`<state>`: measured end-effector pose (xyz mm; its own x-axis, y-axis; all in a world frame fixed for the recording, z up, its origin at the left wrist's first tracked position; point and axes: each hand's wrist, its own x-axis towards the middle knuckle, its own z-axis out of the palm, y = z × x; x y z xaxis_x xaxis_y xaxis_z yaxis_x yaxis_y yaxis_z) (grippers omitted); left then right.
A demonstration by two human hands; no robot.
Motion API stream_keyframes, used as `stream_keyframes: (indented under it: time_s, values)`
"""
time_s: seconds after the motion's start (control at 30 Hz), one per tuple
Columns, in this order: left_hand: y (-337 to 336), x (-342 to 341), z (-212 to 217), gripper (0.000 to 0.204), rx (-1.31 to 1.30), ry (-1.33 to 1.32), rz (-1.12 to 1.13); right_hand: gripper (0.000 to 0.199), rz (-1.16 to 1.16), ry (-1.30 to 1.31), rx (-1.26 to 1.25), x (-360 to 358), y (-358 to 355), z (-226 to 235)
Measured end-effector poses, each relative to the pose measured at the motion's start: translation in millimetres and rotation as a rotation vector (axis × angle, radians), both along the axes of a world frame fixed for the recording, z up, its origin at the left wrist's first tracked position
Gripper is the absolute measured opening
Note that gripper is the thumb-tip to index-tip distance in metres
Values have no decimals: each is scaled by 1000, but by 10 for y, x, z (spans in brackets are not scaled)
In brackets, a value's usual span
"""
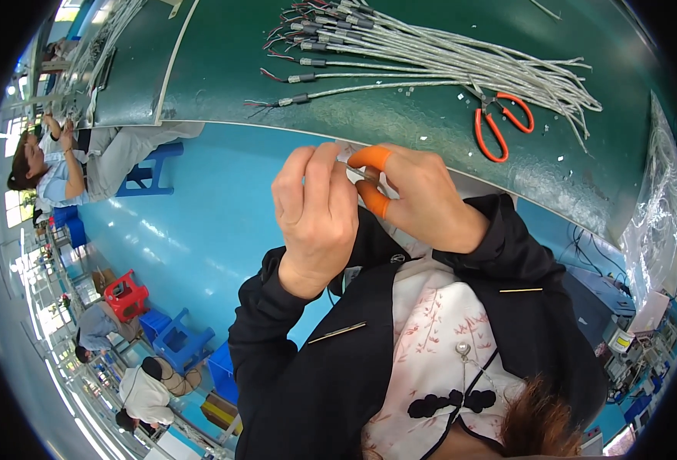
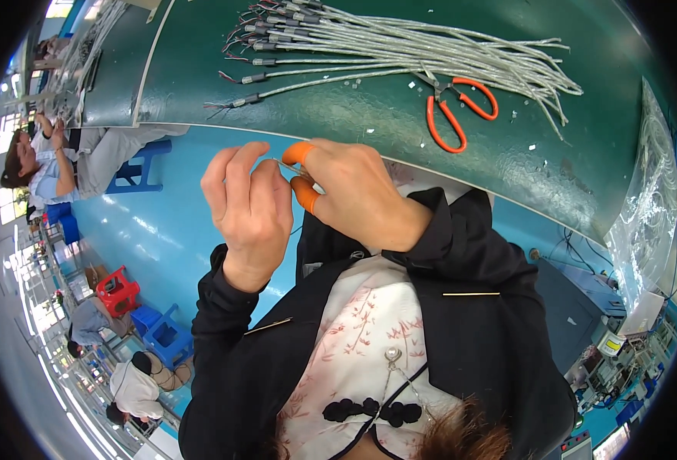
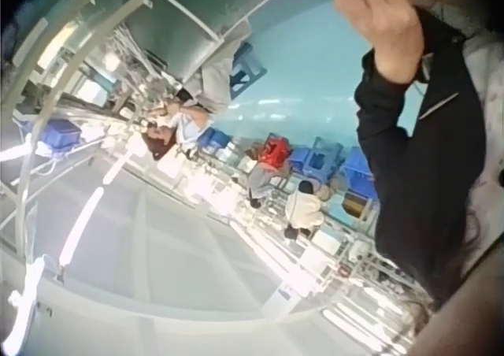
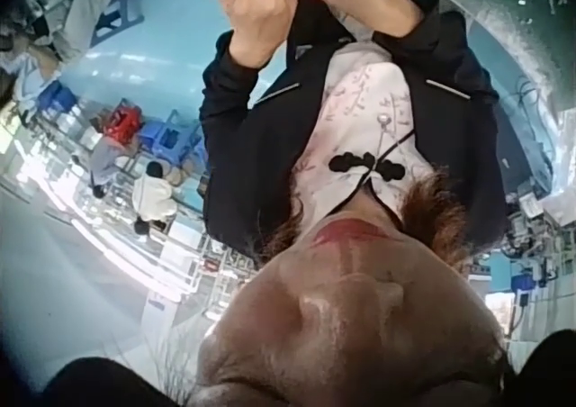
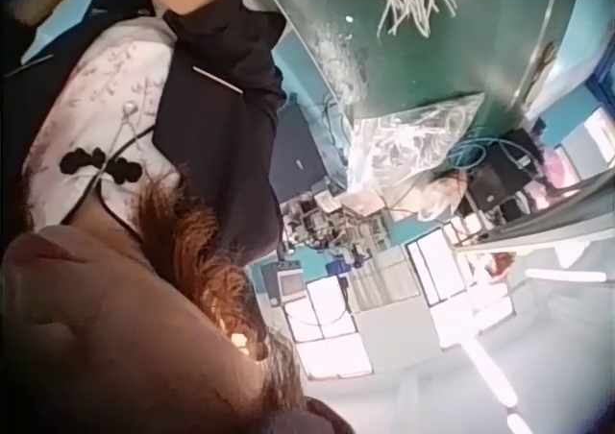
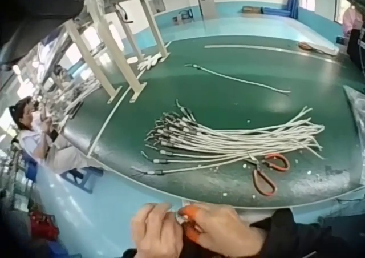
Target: Preparing and cutting electrical cable bundles at a production workstation.
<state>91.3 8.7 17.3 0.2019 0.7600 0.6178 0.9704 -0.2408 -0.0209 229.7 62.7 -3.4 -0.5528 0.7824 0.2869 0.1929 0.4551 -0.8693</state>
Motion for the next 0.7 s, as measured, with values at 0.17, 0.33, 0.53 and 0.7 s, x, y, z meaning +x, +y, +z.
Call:
stream_keyframes:
  time_s: [0.17,0.33,0.53,0.7]
  values:
    - [-119,-179,-19,18,-304,13,-78,22,109,-165,225,-141,-38,-337]
    - [-270,-405,-122,14,-605,-53,-185,17,419,-181,298,-228,30,-541]
    - [-286,-725,159,6,-963,-447,-249,15,646,171,194,-345,8,-625]
    - [-302,-873,226,5,-1080,-713,-261,17,609,198,-111,-309,-91,-416]
